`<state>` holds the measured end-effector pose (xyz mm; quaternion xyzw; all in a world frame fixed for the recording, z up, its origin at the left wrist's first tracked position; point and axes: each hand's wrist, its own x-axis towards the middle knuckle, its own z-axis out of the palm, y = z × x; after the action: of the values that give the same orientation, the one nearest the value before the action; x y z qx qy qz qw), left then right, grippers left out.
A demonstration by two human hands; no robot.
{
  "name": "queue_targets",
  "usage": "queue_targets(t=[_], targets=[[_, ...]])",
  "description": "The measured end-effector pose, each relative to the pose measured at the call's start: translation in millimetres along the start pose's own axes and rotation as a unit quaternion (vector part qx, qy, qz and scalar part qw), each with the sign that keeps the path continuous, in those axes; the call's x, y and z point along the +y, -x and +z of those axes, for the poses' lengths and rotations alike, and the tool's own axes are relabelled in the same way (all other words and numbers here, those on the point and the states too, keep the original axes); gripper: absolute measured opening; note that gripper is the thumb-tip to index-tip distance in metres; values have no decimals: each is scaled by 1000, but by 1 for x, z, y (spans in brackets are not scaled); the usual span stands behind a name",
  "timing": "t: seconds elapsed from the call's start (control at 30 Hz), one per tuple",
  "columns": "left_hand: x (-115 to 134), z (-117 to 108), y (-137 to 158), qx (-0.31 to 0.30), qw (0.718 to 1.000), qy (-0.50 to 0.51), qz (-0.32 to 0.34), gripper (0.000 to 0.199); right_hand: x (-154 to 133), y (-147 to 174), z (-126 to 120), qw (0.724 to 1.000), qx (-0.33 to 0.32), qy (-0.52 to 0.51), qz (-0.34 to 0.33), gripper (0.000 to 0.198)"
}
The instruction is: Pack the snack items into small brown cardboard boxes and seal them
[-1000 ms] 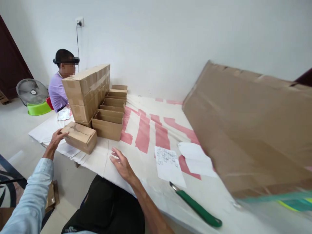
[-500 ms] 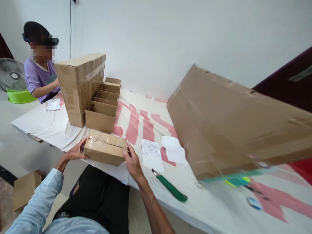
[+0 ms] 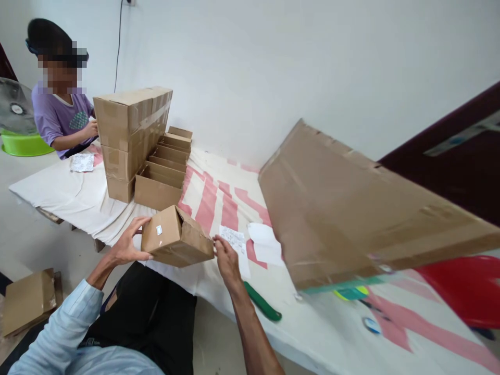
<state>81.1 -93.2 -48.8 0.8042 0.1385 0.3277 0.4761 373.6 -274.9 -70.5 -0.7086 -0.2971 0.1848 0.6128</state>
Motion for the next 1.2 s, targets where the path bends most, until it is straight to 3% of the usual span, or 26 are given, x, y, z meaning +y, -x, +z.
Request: queue_targets(t=[0.07, 0.1, 0.17, 0.23, 0.3, 0.37, 0.43, 0.53, 0.83, 0.97, 1.03, 1.1, 1.2], targets=[[8, 2, -2, -3, 1000, -17, 15, 109, -46, 2, 0, 982, 62, 104, -145, 40], [12, 3, -4, -4, 999, -25, 22, 109, -72, 4, 3, 959, 61, 144, -235, 33], [20, 8, -7, -3, 999, -39, 36, 110, -121, 11, 13, 897, -20, 208, -389, 21], [28, 13, -10, -3, 998, -52, 43, 110, -158, 16, 29, 820, -134, 272, -485, 21], [33, 17, -12, -6, 997, -63, 40, 111, -177, 17, 44, 746, -213, 352, -524, 22], [36, 20, -12, -8, 997, -70, 34, 112, -182, 13, 55, 688, -246, 435, -526, 20], [36, 21, -12, -7, 997, -74, 31, 113, -179, 7, 61, 651, -256, 496, -515, 19], [35, 22, -11, -2, 997, -73, 30, 114, -174, 0, 63, 627, -265, 527, -509, 19], [37, 20, -14, -9, 997, -71, 34, 112, -179, -2, 63, 620, -290, 530, -500, 23], [38, 20, -15, -14, 997, -72, 31, 110, -180, -2, 67, 639, -311, 508, -488, 23], [40, 21, -17, -16, 997, -73, 31, 108, -186, 4, 68, 670, -336, 455, -482, 25], [41, 20, -18, -12, 997, -72, 28, 107, -198, 13, 63, 736, -336, 345, -477, 24], [35, 10, -16, -12, 998, -57, 24, 106, -219, 20, 39, 856, -197, 139, -457, 14]])
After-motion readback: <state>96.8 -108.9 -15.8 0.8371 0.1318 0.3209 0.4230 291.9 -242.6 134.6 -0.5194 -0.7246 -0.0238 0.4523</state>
